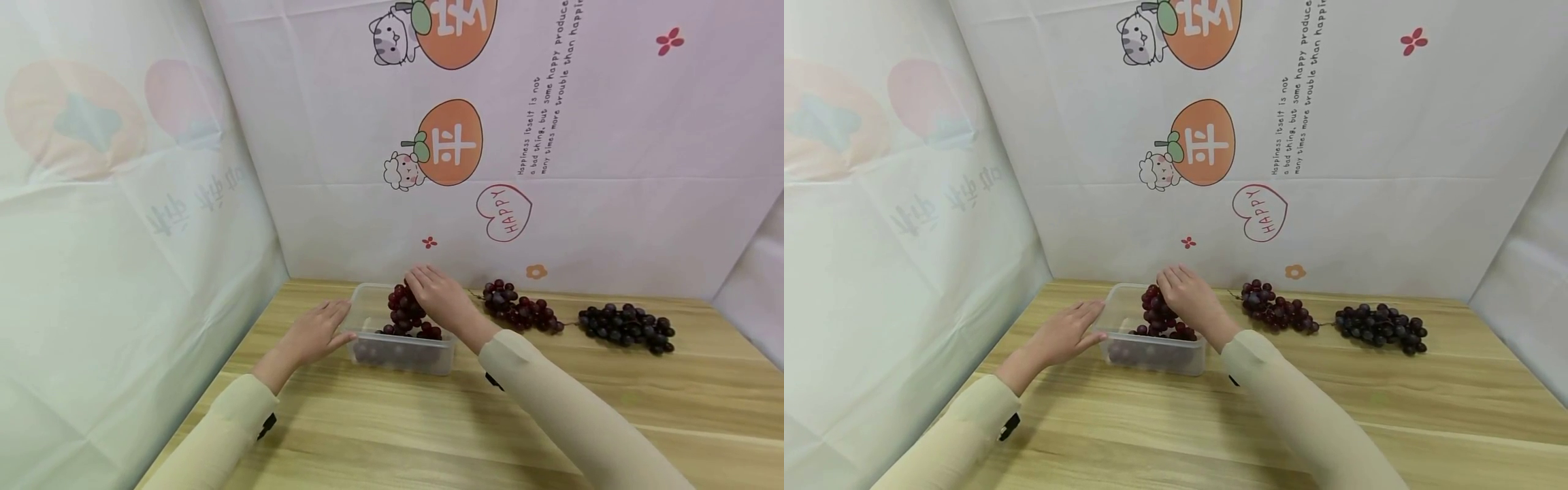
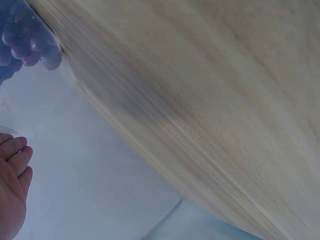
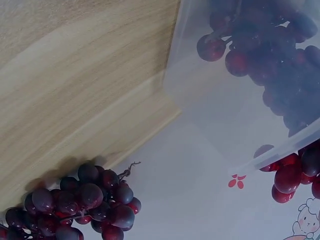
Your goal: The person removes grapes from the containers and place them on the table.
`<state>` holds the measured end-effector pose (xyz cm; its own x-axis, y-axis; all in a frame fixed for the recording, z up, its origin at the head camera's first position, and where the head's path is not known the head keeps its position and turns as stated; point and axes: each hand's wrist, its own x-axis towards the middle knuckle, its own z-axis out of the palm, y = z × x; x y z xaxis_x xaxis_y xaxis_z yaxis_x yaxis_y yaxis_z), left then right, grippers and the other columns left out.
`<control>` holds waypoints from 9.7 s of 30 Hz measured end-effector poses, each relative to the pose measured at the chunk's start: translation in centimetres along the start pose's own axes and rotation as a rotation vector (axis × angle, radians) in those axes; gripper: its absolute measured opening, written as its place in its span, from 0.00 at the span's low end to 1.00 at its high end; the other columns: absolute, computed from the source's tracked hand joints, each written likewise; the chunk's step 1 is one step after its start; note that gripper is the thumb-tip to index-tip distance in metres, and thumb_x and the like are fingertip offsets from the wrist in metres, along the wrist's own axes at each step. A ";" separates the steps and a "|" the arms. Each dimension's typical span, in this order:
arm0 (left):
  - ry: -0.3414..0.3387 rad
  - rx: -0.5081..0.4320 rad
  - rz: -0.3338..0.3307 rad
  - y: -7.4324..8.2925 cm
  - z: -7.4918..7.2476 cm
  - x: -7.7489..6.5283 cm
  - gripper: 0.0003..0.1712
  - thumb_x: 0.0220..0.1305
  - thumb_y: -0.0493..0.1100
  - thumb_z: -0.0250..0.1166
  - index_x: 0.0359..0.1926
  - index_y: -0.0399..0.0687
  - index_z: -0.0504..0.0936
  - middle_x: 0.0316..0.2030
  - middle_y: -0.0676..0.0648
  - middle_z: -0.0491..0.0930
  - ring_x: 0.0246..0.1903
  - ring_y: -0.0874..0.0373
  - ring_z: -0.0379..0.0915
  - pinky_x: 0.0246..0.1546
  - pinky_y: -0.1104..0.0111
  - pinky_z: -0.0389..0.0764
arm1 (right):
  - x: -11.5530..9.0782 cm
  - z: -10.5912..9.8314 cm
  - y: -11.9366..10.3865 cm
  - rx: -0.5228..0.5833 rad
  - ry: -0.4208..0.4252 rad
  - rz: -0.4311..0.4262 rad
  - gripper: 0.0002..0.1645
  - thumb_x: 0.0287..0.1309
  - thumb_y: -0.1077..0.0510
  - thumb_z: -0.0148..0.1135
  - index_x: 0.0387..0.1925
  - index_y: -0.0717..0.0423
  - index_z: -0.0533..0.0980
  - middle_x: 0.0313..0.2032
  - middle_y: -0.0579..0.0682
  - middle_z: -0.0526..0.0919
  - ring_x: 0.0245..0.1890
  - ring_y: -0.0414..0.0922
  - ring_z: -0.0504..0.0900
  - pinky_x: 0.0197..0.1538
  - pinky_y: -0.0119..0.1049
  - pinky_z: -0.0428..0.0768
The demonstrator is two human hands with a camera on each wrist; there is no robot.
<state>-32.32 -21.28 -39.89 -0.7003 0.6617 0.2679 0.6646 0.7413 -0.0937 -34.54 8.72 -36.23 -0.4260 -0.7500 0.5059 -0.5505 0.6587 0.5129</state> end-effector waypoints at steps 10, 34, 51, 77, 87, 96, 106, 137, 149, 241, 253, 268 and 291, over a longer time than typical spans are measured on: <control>-0.012 -0.002 -0.004 0.3 -0.3 0.0 0.41 0.72 0.58 0.54 0.69 0.28 0.61 0.66 0.34 0.65 0.66 0.41 0.61 0.68 0.51 0.59 | 0.2 -1.0 0.1 0.022 0.072 0.025 0.22 0.60 0.69 0.64 0.56 0.69 0.74 0.53 0.61 0.80 0.55 0.52 0.79 0.60 0.43 0.75; -0.020 0.001 -0.008 0.3 -0.3 0.0 0.42 0.72 0.59 0.53 0.70 0.28 0.60 0.67 0.33 0.63 0.66 0.40 0.60 0.68 0.50 0.59 | 1.0 -3.0 1.5 0.102 0.276 0.122 0.17 0.60 0.70 0.62 0.51 0.73 0.76 0.49 0.64 0.82 0.51 0.55 0.82 0.55 0.45 0.79; -0.023 0.015 -0.020 0.4 -0.4 -0.1 0.42 0.71 0.59 0.54 0.70 0.30 0.60 0.67 0.34 0.64 0.66 0.41 0.60 0.67 0.51 0.61 | 0.3 -5.3 3.5 0.208 0.391 0.225 0.21 0.54 0.72 0.64 0.51 0.74 0.75 0.49 0.67 0.81 0.49 0.59 0.82 0.53 0.47 0.80; -0.014 0.004 -0.013 0.2 -0.2 0.1 0.41 0.71 0.59 0.54 0.69 0.29 0.61 0.66 0.34 0.65 0.66 0.41 0.61 0.67 0.51 0.62 | -4.2 -8.0 8.2 0.165 0.485 0.343 0.29 0.46 0.76 0.66 0.53 0.77 0.73 0.49 0.70 0.79 0.49 0.64 0.80 0.51 0.54 0.80; -0.008 0.014 -0.014 0.0 0.0 0.1 0.41 0.71 0.60 0.54 0.70 0.30 0.61 0.66 0.34 0.65 0.66 0.41 0.61 0.66 0.51 0.62 | -6.8 -8.8 9.8 0.127 0.488 0.422 0.30 0.46 0.75 0.66 0.55 0.73 0.73 0.50 0.68 0.80 0.46 0.64 0.81 0.44 0.55 0.82; -0.001 0.014 -0.010 0.1 -0.2 0.1 0.41 0.71 0.59 0.54 0.69 0.30 0.62 0.66 0.34 0.66 0.65 0.40 0.62 0.65 0.50 0.64 | -9.6 -9.2 10.2 0.108 0.464 0.450 0.32 0.44 0.75 0.66 0.56 0.73 0.73 0.51 0.68 0.79 0.47 0.65 0.80 0.45 0.58 0.81; -0.014 0.019 -0.010 0.0 -0.2 0.1 0.42 0.72 0.60 0.53 0.69 0.30 0.61 0.66 0.34 0.65 0.65 0.40 0.61 0.66 0.50 0.63 | -12.0 -8.8 9.8 0.080 0.457 0.454 0.33 0.40 0.76 0.69 0.54 0.74 0.74 0.48 0.70 0.80 0.43 0.66 0.80 0.42 0.59 0.81; -0.014 0.011 -0.016 0.1 -0.2 0.0 0.41 0.72 0.59 0.54 0.69 0.30 0.61 0.66 0.34 0.65 0.66 0.42 0.61 0.67 0.52 0.62 | -15.9 -4.6 5.6 0.153 0.259 0.524 0.24 0.43 0.73 0.67 0.46 0.77 0.74 0.34 0.71 0.81 0.20 0.61 0.80 0.15 0.50 0.77; -0.024 0.006 -0.015 0.2 -0.2 0.1 0.41 0.72 0.59 0.53 0.69 0.29 0.61 0.66 0.34 0.65 0.66 0.42 0.60 0.67 0.51 0.61 | -17.0 -3.2 4.5 0.159 0.168 0.566 0.25 0.42 0.71 0.69 0.44 0.80 0.73 0.24 0.68 0.78 0.06 0.47 0.64 0.07 0.40 0.65; -0.034 0.037 -0.023 -0.1 -0.1 0.3 0.42 0.71 0.61 0.53 0.70 0.30 0.60 0.67 0.35 0.64 0.66 0.43 0.60 0.67 0.53 0.61 | -17.7 -6.6 4.6 0.615 -0.696 0.746 0.50 0.52 0.59 0.73 0.62 0.86 0.54 0.54 0.82 0.68 0.49 0.73 0.73 0.45 0.61 0.78; -0.014 0.038 -0.013 0.0 -0.1 0.2 0.42 0.71 0.60 0.53 0.70 0.30 0.61 0.66 0.34 0.65 0.66 0.42 0.61 0.67 0.54 0.63 | -14.3 -8.4 4.5 0.635 -0.609 0.741 0.47 0.56 0.58 0.70 0.65 0.81 0.56 0.55 0.79 0.69 0.48 0.70 0.75 0.44 0.61 0.78; -0.025 0.052 -0.006 0.2 -0.4 0.2 0.42 0.72 0.60 0.53 0.69 0.28 0.60 0.67 0.34 0.64 0.66 0.42 0.60 0.67 0.54 0.62 | -10.1 -9.0 4.8 0.604 -0.470 0.680 0.44 0.57 0.56 0.70 0.67 0.73 0.59 0.53 0.73 0.75 0.46 0.65 0.79 0.47 0.59 0.79; -0.026 0.039 -0.011 0.1 -0.1 0.1 0.42 0.72 0.60 0.52 0.70 0.29 0.60 0.67 0.34 0.63 0.66 0.42 0.60 0.67 0.53 0.62 | -3.7 -7.4 4.2 0.717 -0.357 0.534 0.39 0.57 0.59 0.70 0.66 0.68 0.65 0.60 0.65 0.74 0.56 0.61 0.75 0.57 0.56 0.75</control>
<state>-32.30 -21.20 -39.78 -0.7141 0.6561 0.2439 0.6468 0.7517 -0.1285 -29.97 14.67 -30.79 -0.8758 -0.4138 0.2483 -0.4781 0.8140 -0.3299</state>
